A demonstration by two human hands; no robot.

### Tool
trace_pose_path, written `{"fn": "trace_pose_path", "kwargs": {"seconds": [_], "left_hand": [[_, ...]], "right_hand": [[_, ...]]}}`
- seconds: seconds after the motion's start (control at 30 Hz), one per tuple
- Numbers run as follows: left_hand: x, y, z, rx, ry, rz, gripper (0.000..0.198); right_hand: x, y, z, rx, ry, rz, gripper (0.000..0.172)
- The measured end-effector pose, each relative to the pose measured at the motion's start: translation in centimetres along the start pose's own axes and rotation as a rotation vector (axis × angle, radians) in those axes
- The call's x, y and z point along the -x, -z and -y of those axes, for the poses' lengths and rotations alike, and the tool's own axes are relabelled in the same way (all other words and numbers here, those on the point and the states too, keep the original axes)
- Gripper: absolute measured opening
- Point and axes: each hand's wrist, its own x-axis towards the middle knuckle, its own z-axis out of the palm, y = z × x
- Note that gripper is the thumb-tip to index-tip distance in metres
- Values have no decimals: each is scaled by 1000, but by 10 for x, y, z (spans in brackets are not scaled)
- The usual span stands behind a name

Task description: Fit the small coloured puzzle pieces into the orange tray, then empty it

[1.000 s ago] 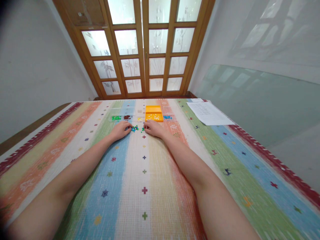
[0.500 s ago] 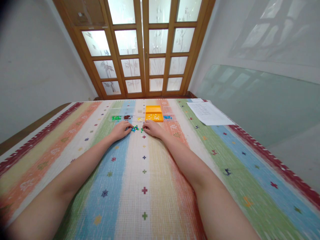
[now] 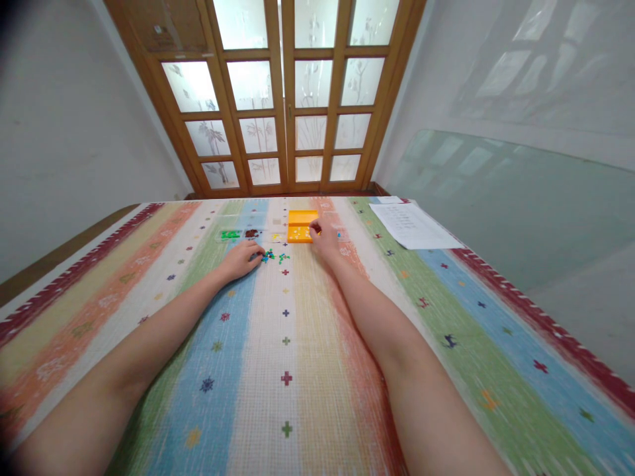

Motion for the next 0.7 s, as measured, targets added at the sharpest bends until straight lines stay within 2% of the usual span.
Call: {"fn": "trace_pose_path", "kwargs": {"seconds": [0.13,0.23,0.5,0.7], "left_hand": [[1,-1,0,13,-4,-4,22],[1,-2,1,4,-19,-3,22],[1,0,-3,24,-24,7,22],[1,1,-7,16,-38,3,23]], "right_hand": [[-9,15,-28,23,-69,-139,26],[-10,18,-39,44,-108,-209,28],[-9,15,-36,49,-106,-175,30],[-8,18,-43,140,-146,-265,31]]}}
